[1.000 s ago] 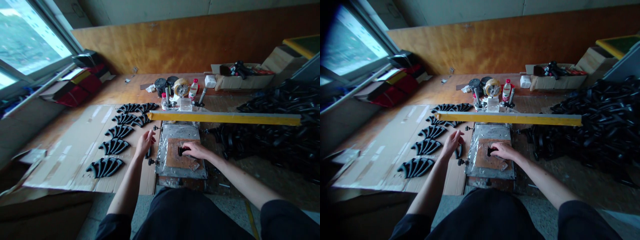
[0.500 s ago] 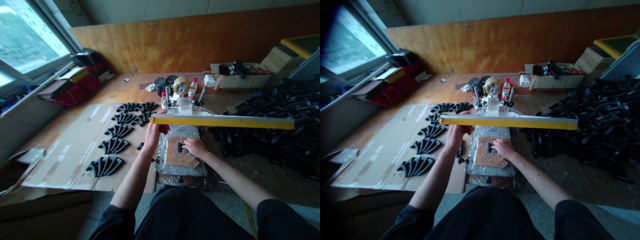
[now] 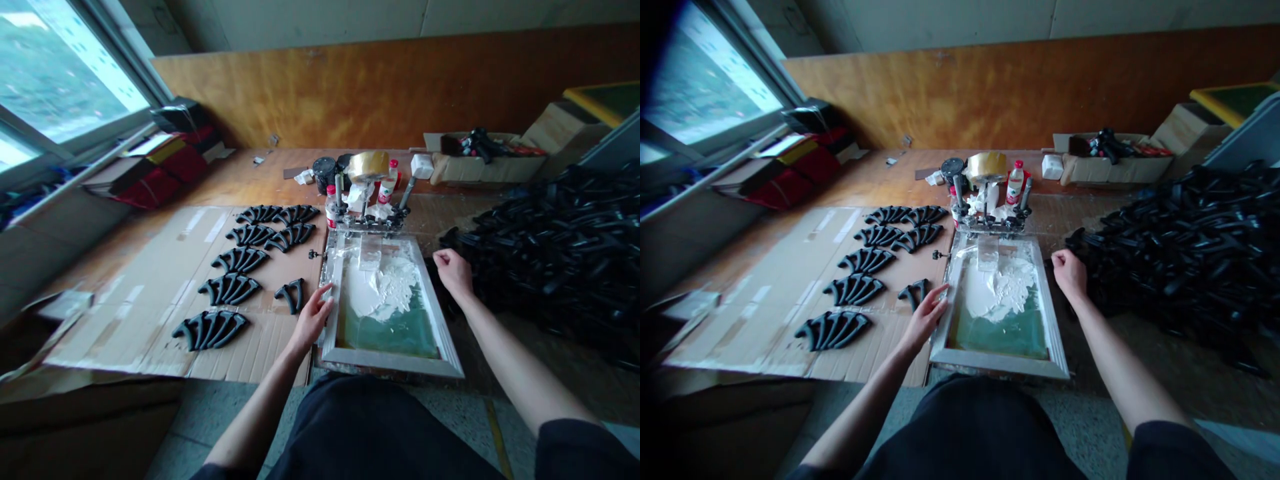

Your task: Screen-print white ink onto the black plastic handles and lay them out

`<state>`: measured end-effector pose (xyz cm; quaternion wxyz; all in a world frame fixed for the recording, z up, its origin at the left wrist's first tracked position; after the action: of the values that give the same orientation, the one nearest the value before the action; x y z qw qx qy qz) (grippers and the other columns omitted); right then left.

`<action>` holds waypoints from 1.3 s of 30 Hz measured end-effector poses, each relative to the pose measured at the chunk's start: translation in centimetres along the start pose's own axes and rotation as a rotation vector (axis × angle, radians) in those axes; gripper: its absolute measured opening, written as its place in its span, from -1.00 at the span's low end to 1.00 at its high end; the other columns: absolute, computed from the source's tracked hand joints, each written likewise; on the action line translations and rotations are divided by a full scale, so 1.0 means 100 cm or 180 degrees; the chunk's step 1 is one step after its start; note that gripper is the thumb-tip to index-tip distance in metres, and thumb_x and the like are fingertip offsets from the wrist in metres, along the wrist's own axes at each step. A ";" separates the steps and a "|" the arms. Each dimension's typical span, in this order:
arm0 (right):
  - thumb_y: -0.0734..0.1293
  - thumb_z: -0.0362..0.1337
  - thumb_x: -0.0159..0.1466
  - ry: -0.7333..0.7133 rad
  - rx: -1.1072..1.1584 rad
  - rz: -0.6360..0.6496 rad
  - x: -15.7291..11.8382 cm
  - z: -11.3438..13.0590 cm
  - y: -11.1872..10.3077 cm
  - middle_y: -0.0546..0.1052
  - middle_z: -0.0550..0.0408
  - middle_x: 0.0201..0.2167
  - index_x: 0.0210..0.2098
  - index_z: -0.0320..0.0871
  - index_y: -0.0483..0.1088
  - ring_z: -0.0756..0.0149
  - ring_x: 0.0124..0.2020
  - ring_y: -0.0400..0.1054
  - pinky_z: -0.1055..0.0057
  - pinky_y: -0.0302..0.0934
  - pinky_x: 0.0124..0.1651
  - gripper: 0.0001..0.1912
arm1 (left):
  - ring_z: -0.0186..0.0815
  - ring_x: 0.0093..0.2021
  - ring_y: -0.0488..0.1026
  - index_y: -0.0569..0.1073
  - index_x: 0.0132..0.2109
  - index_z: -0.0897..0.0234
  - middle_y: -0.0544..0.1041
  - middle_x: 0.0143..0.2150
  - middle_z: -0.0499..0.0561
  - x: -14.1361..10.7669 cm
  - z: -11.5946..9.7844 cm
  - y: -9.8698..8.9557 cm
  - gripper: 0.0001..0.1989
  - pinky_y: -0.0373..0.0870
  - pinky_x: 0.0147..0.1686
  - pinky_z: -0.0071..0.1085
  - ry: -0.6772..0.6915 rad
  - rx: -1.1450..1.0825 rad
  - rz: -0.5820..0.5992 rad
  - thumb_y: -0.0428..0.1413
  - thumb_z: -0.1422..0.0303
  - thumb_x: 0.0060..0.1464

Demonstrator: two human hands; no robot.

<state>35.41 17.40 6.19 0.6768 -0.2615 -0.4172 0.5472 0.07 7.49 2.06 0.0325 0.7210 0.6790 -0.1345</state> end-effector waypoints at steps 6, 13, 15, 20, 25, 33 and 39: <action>0.44 -0.24 0.12 -0.1135 -0.0353 0.0328 0.019 0.124 0.044 0.41 -0.12 0.04 0.03 -0.19 0.35 0.03 0.07 0.27 0.20 0.21 0.04 -0.50 | -0.40 -0.53 0.24 0.29 0.25 0.13 0.28 -0.53 -0.16 0.019 0.055 0.001 -0.41 0.12 -0.50 -0.51 -0.0136 0.1065 -0.0209 0.04 0.07 0.10; 0.24 -0.43 0.23 -0.1846 -0.0410 0.1573 -0.056 0.145 0.087 0.53 0.06 -0.28 -0.28 -0.11 0.44 0.23 -0.21 0.38 0.38 0.17 -0.18 -0.83 | -0.38 -0.52 0.27 0.36 0.19 0.13 0.31 -0.54 -0.16 0.024 0.057 -0.001 -0.43 0.18 -0.48 -0.50 -0.0232 0.0885 -0.0253 0.09 0.07 0.04; 0.19 -0.50 0.21 -0.2356 -0.0271 0.1852 -0.080 0.145 0.081 0.53 0.08 -0.26 -0.26 -0.10 0.45 0.25 -0.19 0.37 0.39 0.16 -0.15 -0.74 | -0.38 -0.52 0.28 0.38 0.18 0.13 0.31 -0.54 -0.16 0.023 0.057 -0.002 -0.43 0.20 -0.47 -0.50 -0.0288 0.0808 -0.0276 0.11 0.08 0.02; 0.28 -0.41 0.17 -0.2122 -0.0165 0.2086 -0.071 0.140 0.075 0.53 0.18 -0.36 -0.37 -0.04 0.46 0.28 -0.26 0.38 0.42 0.17 -0.23 -0.84 | -0.37 -0.52 0.29 0.40 0.16 0.16 0.32 -0.54 -0.15 0.021 0.057 -0.002 -0.43 0.23 -0.46 -0.49 -0.0423 0.0645 -0.0322 0.14 0.09 0.00; 0.18 -0.51 0.21 -0.2138 -0.0061 0.1361 -0.088 0.140 0.076 0.55 0.01 -0.09 -0.11 -0.12 0.48 0.21 -0.09 0.39 0.31 0.22 -0.05 -0.64 | -0.37 -0.52 0.29 0.39 0.16 0.16 0.34 -0.52 -0.14 0.021 0.058 -0.001 -0.43 0.22 -0.47 -0.49 -0.0345 0.0667 -0.0345 0.12 0.07 0.01; 0.36 -0.30 0.21 -0.1658 0.0159 0.1219 -0.049 0.147 0.067 0.57 0.13 -0.16 -0.02 0.01 0.44 0.25 -0.18 0.45 0.37 0.29 -0.16 -0.68 | -0.41 -0.53 0.26 0.34 0.20 0.20 0.30 -0.53 -0.16 0.021 0.050 -0.001 -0.41 0.19 -0.50 -0.51 -0.0286 0.0940 -0.0164 0.07 0.06 0.08; 0.39 -0.15 0.20 -0.1067 0.0160 0.0547 0.043 0.127 0.025 0.54 0.06 -0.15 0.17 0.04 0.30 0.26 -0.26 0.42 0.36 0.25 -0.23 -0.45 | -0.45 -0.61 0.18 0.31 0.23 0.24 0.28 -0.56 -0.16 0.009 -0.001 -0.003 -0.33 0.12 -0.60 -0.53 -0.0096 0.0290 -0.0030 0.04 -0.06 0.08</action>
<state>23.55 20.88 11.90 0.5550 -0.1843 -0.4864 0.6491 -0.17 8.39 1.99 0.0093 0.7164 0.6750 -0.1762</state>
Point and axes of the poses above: each hand's wrist, its own x-axis towards the middle knuckle, its own y-axis out of the palm, z = x × y, the point moved 9 cm from there along x, towards the middle knuckle
